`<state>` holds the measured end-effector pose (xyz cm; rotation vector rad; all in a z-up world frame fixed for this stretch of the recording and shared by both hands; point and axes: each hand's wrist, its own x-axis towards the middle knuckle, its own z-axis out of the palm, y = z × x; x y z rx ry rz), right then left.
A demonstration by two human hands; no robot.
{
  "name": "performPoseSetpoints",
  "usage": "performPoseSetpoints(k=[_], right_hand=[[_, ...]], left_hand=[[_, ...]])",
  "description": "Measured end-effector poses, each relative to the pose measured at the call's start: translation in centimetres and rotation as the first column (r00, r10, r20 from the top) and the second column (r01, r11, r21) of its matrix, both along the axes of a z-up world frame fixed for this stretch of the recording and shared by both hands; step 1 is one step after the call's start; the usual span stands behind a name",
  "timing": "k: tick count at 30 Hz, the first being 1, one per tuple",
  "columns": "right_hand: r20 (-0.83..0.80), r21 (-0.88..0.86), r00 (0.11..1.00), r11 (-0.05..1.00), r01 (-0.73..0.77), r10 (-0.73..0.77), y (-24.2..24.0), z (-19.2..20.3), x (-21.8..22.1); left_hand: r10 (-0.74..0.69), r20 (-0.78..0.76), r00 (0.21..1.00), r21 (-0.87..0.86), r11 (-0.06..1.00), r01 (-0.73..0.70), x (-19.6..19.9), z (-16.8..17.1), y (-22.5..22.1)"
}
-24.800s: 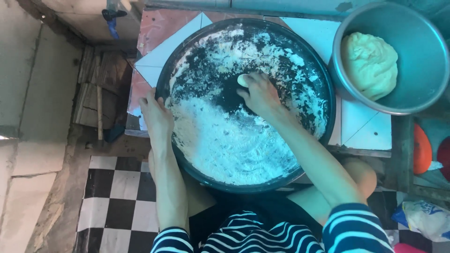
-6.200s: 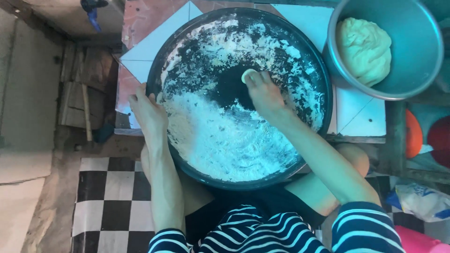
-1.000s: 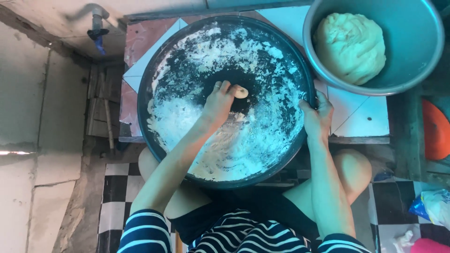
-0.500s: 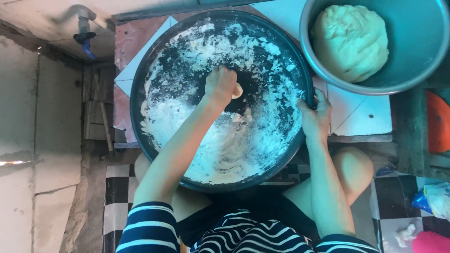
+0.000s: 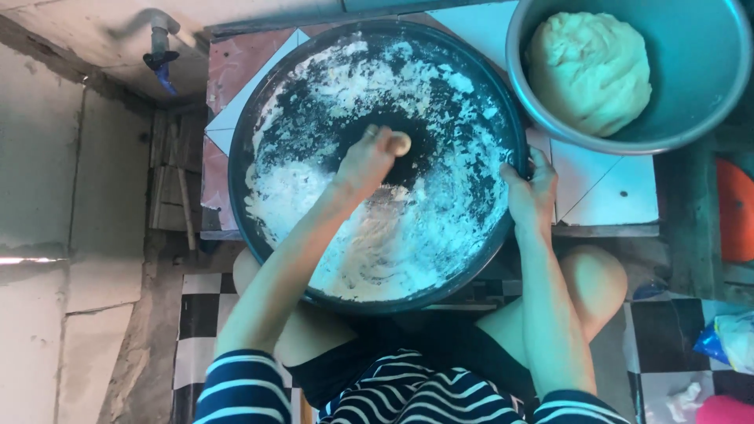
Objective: Portioning dough from a bowl, coating it in flour on a tray, and flattening it by hand.
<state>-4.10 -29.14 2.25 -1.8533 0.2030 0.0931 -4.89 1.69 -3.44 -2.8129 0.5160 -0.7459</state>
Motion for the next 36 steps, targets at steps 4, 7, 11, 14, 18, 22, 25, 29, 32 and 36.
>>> performPoseSetpoints(k=[4, 7, 11, 14, 18, 22, 25, 29, 32, 36], right_hand=[[0.009, 0.008, 1.0, 1.0, 0.008, -0.008, 0.2, 0.6, -0.3], [0.023, 0.022, 1.0, 1.0, -0.021, 0.021, 0.2, 0.6, -0.4], [0.014, 0.049, 1.0, 0.998, -0.026, 0.026, 0.2, 0.6, -0.2], [0.011, 0.06, 1.0, 0.998, -0.015, 0.014, -0.4, 0.1, -0.3], [0.015, 0.076, 1.0, 0.997, -0.018, 0.016, -0.3, -0.8, 0.2], [0.018, 0.084, 1.0, 0.996, -0.008, 0.007, -0.3, -0.8, 0.0], [0.036, 0.066, 0.999, 0.998, -0.017, 0.014, -0.2, -0.5, -0.3], [0.049, 0.038, 0.998, 0.999, -0.031, 0.029, 0.1, -0.3, -0.1], [0.033, 0.027, 0.999, 0.999, -0.04, 0.039, -0.2, -0.5, -0.2], [0.055, 0.038, 0.998, 0.999, -0.039, 0.037, 0.0, -0.2, -0.2]], left_hand=[[-0.18, -0.016, 0.983, 0.096, 0.979, 0.181, -1.9, 0.3, -2.1], [-0.036, -0.299, 0.954, -0.021, 0.999, 0.032, -1.3, 1.7, -2.4], [0.132, -0.764, 0.631, -0.218, 0.868, -0.446, 4.2, 1.0, -1.2], [0.18, -0.712, 0.679, -0.253, 0.836, -0.487, 6.7, -0.9, -1.6], [0.075, -0.591, 0.803, -0.447, 0.799, -0.403, 7.2, -0.5, -2.4], [-0.032, -0.422, 0.906, -0.428, 0.888, -0.168, 2.8, 2.4, -2.9], [-0.055, -0.407, 0.912, -0.269, 0.961, -0.062, -0.8, 4.7, -2.7], [-0.072, -0.357, 0.931, -0.008, 0.997, 0.074, -2.4, 3.0, -2.7], [0.005, -0.668, 0.744, -0.093, 0.991, -0.091, -1.0, 2.9, -3.0], [0.171, -0.738, 0.652, -0.167, 0.89, -0.423, 5.2, 0.9, -1.1]])
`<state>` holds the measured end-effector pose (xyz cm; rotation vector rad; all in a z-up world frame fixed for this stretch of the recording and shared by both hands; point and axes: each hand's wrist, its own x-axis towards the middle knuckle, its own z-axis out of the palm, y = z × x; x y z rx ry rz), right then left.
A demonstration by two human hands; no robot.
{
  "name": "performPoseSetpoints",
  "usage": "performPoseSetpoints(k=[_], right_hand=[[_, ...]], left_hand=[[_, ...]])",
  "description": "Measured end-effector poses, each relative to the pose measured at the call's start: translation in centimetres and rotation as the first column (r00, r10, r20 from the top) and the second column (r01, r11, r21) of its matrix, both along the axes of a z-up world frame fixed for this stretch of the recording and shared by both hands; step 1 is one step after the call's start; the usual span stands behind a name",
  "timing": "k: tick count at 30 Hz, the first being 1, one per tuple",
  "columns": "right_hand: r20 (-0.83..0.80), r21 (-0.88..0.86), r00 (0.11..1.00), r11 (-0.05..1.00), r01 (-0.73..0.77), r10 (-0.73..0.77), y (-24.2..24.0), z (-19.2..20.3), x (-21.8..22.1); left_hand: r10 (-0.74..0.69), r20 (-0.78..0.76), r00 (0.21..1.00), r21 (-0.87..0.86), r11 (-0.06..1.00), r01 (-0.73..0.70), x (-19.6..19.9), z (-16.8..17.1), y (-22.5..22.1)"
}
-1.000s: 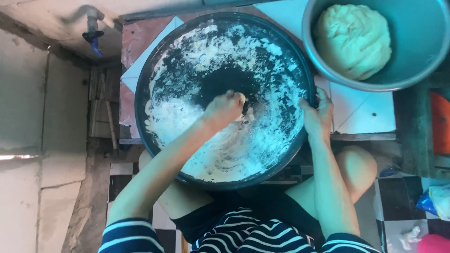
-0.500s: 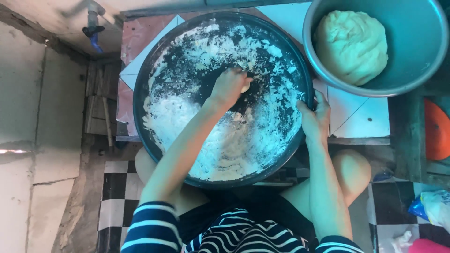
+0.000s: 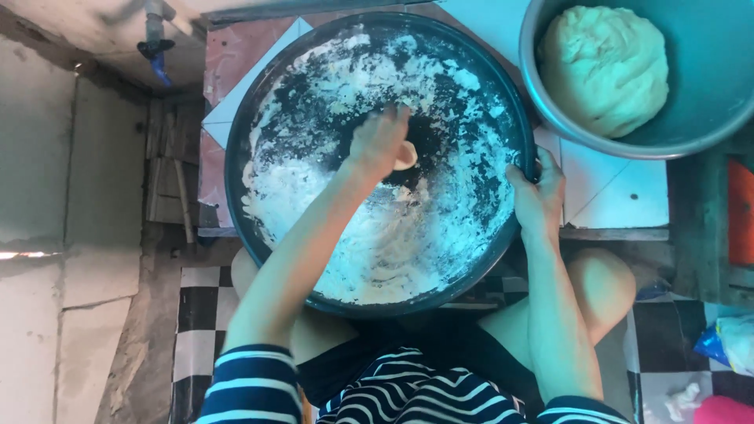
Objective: Portioning dough from a bowl, coating it in flour on a tray, and flattening it by hand.
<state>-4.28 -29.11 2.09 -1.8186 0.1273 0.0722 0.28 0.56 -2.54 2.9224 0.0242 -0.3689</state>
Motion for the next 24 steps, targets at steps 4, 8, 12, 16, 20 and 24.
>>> performPoseSetpoints(k=[4, 8, 12, 16, 20, 24], right_hand=[[0.012, 0.013, 1.0, 1.0, 0.001, -0.001, 0.0, -0.4, 0.1], [0.0, 0.014, 0.999, 0.999, 0.034, -0.034, 0.2, -0.8, 0.5], [0.002, -0.02, 1.0, 0.999, 0.028, -0.028, -0.2, -1.9, 0.6], [0.001, 0.013, 0.999, 0.999, 0.04, -0.04, 0.0, -1.4, 0.6], [-0.024, 0.038, 1.0, 0.999, 0.007, -0.006, -0.2, -0.6, 0.2], [-0.051, 0.034, 0.999, 0.999, -0.005, 0.006, 0.2, 0.6, 0.3]], left_hand=[[0.023, 0.01, 1.0, -0.011, 1.0, -0.023, 2.9, -2.4, 0.2], [-0.128, 0.167, 0.978, -0.021, 0.991, 0.133, 1.4, 0.4, -0.9], [-0.199, 0.347, 0.916, -0.187, 0.943, 0.276, -4.4, 6.6, -2.0], [-0.273, 0.436, 0.858, 0.084, 0.961, 0.263, -6.4, 3.8, -0.5], [-0.357, 0.461, 0.812, 0.275, 0.928, 0.251, -8.2, 2.7, -2.1], [-0.378, 0.168, 0.911, 0.19, 0.919, 0.346, -7.3, 4.8, -2.1]])
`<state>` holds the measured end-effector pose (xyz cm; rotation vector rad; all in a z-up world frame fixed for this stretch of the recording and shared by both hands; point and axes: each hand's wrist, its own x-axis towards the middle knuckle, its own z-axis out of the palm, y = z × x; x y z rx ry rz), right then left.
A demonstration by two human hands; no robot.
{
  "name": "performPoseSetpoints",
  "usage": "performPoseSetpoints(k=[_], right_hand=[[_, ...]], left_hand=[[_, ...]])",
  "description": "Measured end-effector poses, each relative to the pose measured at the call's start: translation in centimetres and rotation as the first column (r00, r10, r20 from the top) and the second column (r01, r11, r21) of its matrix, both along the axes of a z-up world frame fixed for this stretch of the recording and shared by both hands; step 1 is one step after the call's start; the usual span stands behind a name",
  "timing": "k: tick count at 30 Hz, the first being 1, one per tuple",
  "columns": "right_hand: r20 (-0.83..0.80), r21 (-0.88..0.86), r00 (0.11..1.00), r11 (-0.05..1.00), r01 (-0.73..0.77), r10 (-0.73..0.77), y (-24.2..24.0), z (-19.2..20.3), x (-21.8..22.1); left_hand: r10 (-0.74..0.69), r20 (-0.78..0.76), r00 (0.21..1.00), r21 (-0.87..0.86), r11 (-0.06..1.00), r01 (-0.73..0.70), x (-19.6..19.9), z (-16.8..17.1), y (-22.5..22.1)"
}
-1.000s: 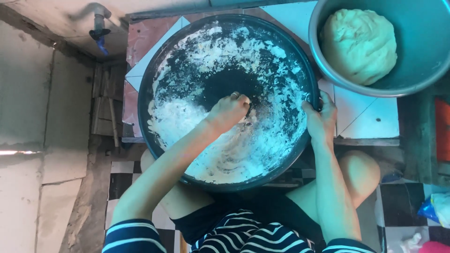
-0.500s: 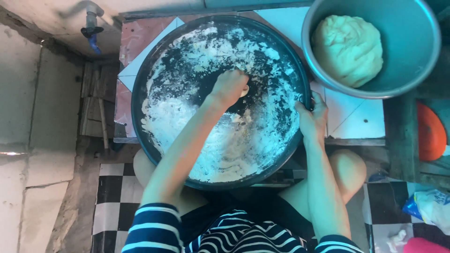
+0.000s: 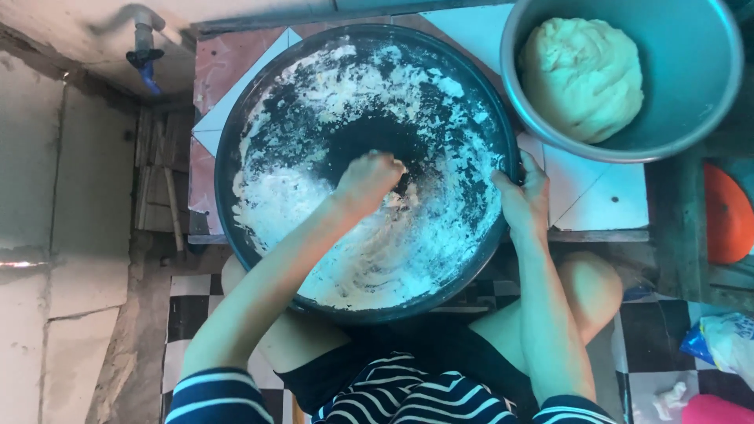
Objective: Portioning dough from a bowl, coating it in flour on a tray, and flattening it by hand.
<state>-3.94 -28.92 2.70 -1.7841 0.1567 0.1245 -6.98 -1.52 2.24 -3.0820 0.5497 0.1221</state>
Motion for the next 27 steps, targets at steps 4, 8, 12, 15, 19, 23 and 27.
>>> performPoseSetpoints(k=[4, 8, 12, 15, 19, 23, 27], right_hand=[[-0.016, -0.007, 1.0, 1.0, -0.008, 0.008, 0.2, 0.1, -0.1], [0.022, -0.034, 1.0, 0.999, -0.002, 0.003, -0.2, -0.4, -0.1], [0.026, -0.053, 1.0, 0.999, 0.002, 0.0, 0.1, -0.3, 0.2], [0.042, -0.067, 0.999, 0.998, 0.002, 0.001, 0.2, -0.5, 0.1], [0.031, -0.072, 0.998, 0.996, -0.046, 0.049, 0.1, -0.1, -0.4], [0.033, -0.037, 0.999, 0.999, -0.015, 0.016, 0.0, -0.1, -0.2], [0.024, -0.048, 1.0, 0.999, -0.019, 0.02, -0.1, 0.0, -0.3]], left_hand=[[0.328, -0.366, 0.871, -0.202, 0.885, -0.419, 6.0, -1.8, 1.3], [0.4, -0.155, 0.903, -0.128, 0.899, -0.42, 10.1, -5.8, 0.7], [0.304, -0.128, 0.944, -0.349, 0.877, -0.33, 8.5, -3.4, 0.2], [0.224, -0.086, 0.971, -0.611, 0.758, -0.23, 3.9, 2.8, -0.1], [0.095, 0.047, 0.994, -0.552, 0.832, -0.054, 1.2, 0.2, 2.5], [-0.029, 0.443, 0.896, 0.197, 0.978, -0.066, 0.5, -2.3, 3.8], [-0.09, 0.335, 0.938, 0.34, 0.94, -0.031, -0.3, -2.4, 2.8]])
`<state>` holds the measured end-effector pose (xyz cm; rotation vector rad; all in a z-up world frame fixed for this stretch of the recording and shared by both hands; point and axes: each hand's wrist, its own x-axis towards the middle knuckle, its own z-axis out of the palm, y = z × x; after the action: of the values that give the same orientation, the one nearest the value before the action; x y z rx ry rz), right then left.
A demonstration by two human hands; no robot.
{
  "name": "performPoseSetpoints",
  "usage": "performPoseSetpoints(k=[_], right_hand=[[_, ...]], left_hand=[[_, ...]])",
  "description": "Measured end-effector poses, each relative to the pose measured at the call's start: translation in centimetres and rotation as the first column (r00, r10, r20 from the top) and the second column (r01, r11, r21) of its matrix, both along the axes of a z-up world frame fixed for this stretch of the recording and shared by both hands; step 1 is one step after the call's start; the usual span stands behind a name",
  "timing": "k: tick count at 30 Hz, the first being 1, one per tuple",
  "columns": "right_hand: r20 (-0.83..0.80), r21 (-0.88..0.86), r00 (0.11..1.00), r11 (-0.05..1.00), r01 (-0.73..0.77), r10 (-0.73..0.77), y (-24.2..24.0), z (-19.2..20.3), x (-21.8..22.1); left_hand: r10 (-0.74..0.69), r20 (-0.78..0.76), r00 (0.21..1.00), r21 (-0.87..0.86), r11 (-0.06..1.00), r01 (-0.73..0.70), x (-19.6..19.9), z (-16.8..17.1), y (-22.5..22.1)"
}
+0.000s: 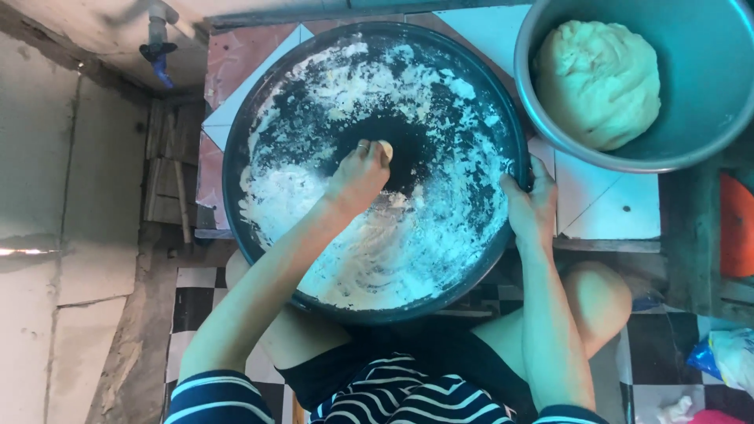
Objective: Portioning dough from a bowl, coating it in flour on a tray, and flattening it by hand.
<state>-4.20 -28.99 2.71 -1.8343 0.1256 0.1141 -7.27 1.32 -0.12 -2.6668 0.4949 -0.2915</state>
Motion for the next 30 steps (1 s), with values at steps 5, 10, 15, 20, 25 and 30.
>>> performPoseSetpoints(k=[5, 10, 15, 20, 25, 30], right_hand=[[-0.03, -0.012, 1.0, 1.0, -0.006, 0.005, 0.0, 0.5, 0.1], [-0.032, -0.029, 0.999, 1.0, 0.006, -0.007, 0.3, -0.1, 0.5], [-0.056, -0.023, 0.998, 1.0, 0.015, -0.016, -0.1, -0.4, 0.9], [-0.03, -0.055, 1.0, 0.998, 0.006, -0.008, 0.0, -0.5, 0.6], [-0.036, -0.105, 0.998, 0.993, -0.048, 0.045, 0.0, -0.2, 0.2], [-0.051, -0.05, 0.998, 0.998, -0.043, 0.04, -0.3, -0.9, 0.3]], left_hand=[[0.007, -0.433, 0.902, -0.461, 0.858, -0.228, 2.3, 2.2, -0.4], [0.152, -0.635, 0.758, -0.561, 0.584, -0.587, 7.7, 2.3, 1.2], [0.238, -0.636, 0.734, -0.456, 0.652, -0.606, 10.1, -0.3, 0.7], [0.171, -0.374, 0.912, -0.552, 0.748, -0.367, 6.5, 0.3, -1.2], [0.02, -0.223, 0.975, -0.602, 0.783, -0.154, 1.4, 2.6, -0.7], [-0.256, -0.135, 0.957, -0.173, 0.957, 0.231, 0.3, -0.1, -1.8]])
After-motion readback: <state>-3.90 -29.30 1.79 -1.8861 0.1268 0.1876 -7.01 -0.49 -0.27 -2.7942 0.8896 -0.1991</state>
